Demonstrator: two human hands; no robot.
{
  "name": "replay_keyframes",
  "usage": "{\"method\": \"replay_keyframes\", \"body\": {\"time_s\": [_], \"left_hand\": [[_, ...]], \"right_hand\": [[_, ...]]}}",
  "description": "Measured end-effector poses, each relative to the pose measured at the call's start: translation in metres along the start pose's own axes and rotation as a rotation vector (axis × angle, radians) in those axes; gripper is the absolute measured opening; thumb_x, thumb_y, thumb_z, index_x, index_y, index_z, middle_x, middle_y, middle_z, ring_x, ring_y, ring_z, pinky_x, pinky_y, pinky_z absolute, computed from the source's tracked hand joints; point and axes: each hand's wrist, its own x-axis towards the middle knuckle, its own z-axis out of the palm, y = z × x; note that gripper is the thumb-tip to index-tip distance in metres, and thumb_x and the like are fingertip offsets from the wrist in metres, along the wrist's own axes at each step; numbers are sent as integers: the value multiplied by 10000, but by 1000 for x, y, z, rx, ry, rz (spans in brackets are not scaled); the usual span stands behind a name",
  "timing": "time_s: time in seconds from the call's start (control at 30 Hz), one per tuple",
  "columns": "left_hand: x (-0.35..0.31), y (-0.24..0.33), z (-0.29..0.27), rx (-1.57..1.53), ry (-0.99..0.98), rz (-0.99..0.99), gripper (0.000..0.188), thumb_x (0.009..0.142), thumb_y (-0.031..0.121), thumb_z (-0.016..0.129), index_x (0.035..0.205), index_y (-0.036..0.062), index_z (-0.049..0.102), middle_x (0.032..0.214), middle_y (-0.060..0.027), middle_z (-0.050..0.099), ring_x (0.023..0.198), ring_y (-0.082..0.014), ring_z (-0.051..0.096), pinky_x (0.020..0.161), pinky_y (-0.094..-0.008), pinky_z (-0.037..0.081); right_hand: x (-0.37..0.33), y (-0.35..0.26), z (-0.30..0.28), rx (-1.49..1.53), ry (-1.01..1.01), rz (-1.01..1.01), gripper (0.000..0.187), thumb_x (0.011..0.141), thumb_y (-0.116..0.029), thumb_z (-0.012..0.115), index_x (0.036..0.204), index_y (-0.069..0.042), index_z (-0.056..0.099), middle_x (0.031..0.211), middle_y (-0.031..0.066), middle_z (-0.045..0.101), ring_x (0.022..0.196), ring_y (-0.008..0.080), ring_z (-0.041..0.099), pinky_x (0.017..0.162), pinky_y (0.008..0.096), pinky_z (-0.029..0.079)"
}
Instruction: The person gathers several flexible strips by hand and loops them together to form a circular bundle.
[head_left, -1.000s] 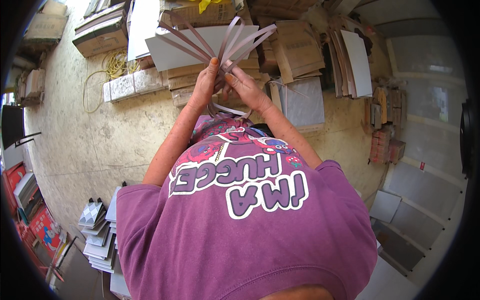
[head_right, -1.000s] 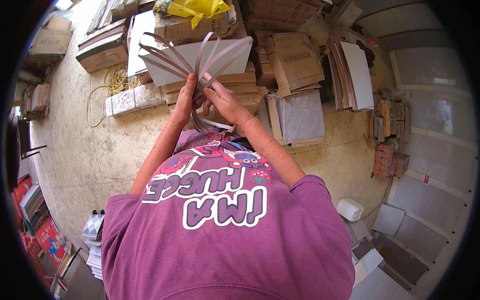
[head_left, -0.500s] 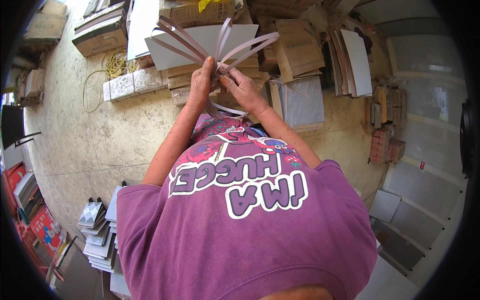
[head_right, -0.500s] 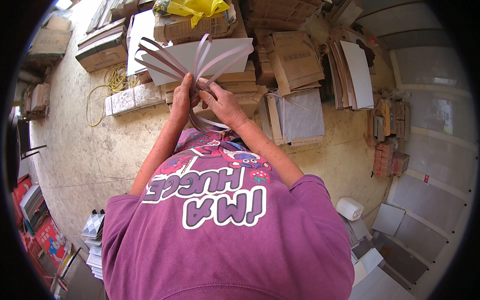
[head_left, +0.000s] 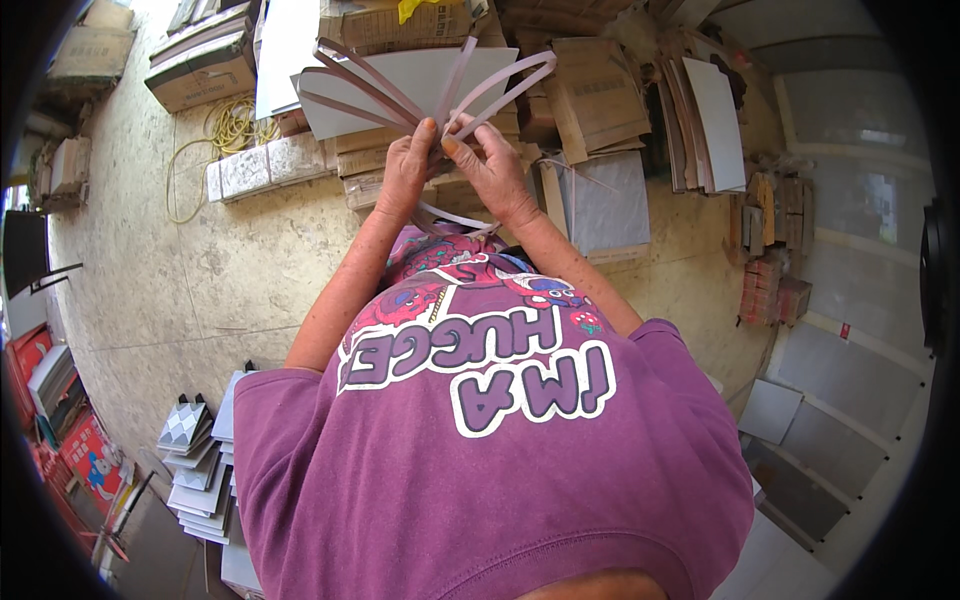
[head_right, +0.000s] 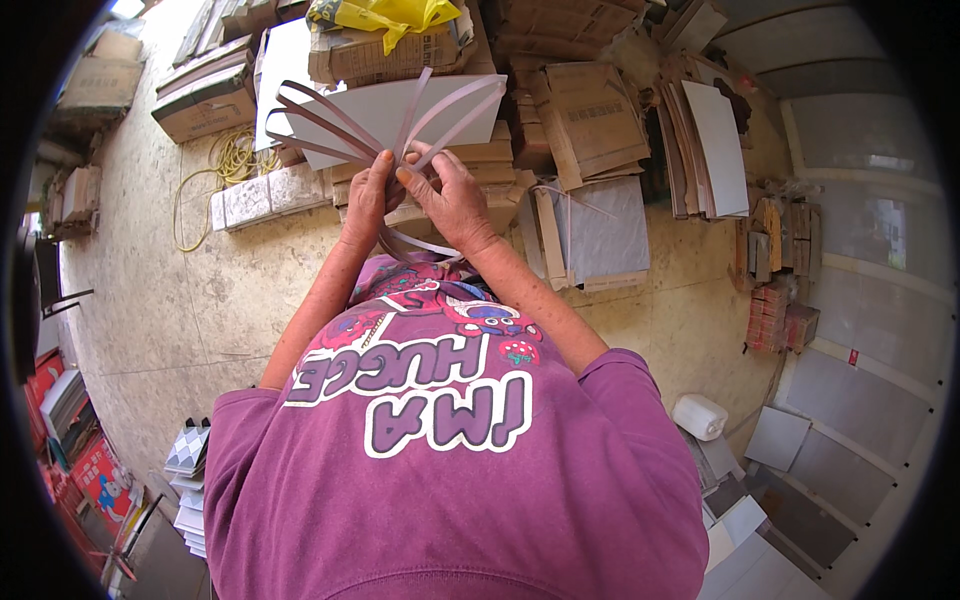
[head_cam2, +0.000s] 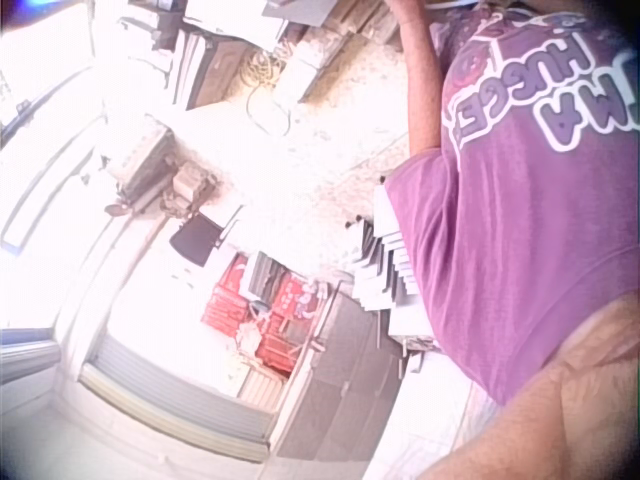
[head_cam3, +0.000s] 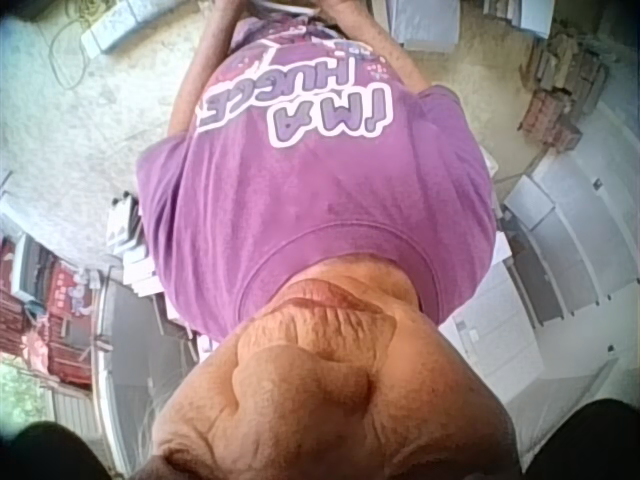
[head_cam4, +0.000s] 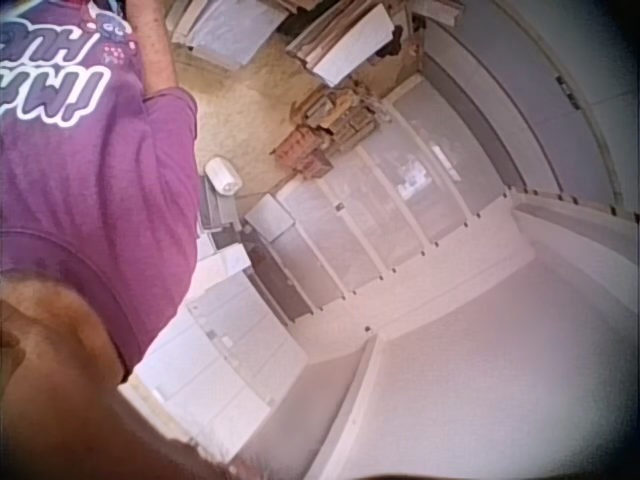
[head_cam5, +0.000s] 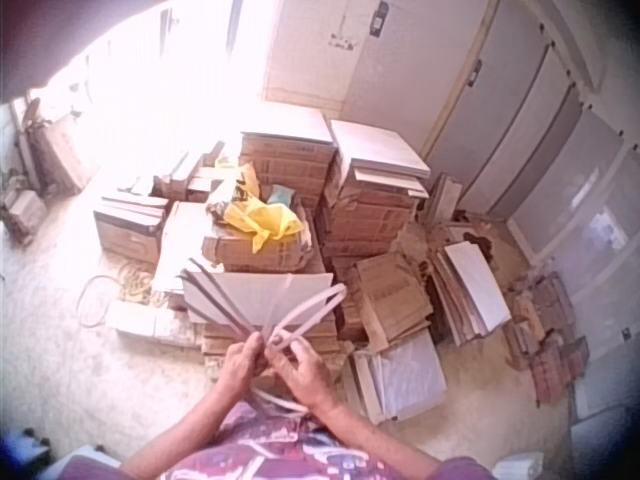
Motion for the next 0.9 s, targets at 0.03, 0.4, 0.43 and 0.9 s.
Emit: {"method": "replay_keyframes", "body": {"time_s": [0.03,0.4,0.43,0.9], "left_hand": [[-1,2,1,-6,-6,-17,448,935,402,444,869,2,633,543,88,337,444,-21,256,417,-201,184],[1,-6,-4,13,-103,-32,442,935,399,457,691,45,558,559,67,391,484,-32,328,430,-206,229],[1,-9,-4,4,-114,-28,441,939,392,452,670,53,540,556,66,386,482,-34,325,429,-208,228],[25,3,4,233,-202,22,527,944,438,378,690,19,572,478,-42,516,353,-89,409,348,-224,297]], "right_hand": [[1,-2,-1,5,-4,13,500,830,-409,618,1175,-54,544,990,62,621,766,164,612,690,268,486],[5,-12,5,334,-62,99,354,898,-272,572,1102,15,535,967,50,619,844,82,563,737,243,469],[6,-10,7,399,-43,100,335,901,-260,568,1096,11,535,959,44,619,845,82,559,737,241,469],[31,-7,5,597,46,144,162,943,-162,452,930,-18,523,659,38,572,431,111,538,346,222,407]]}}
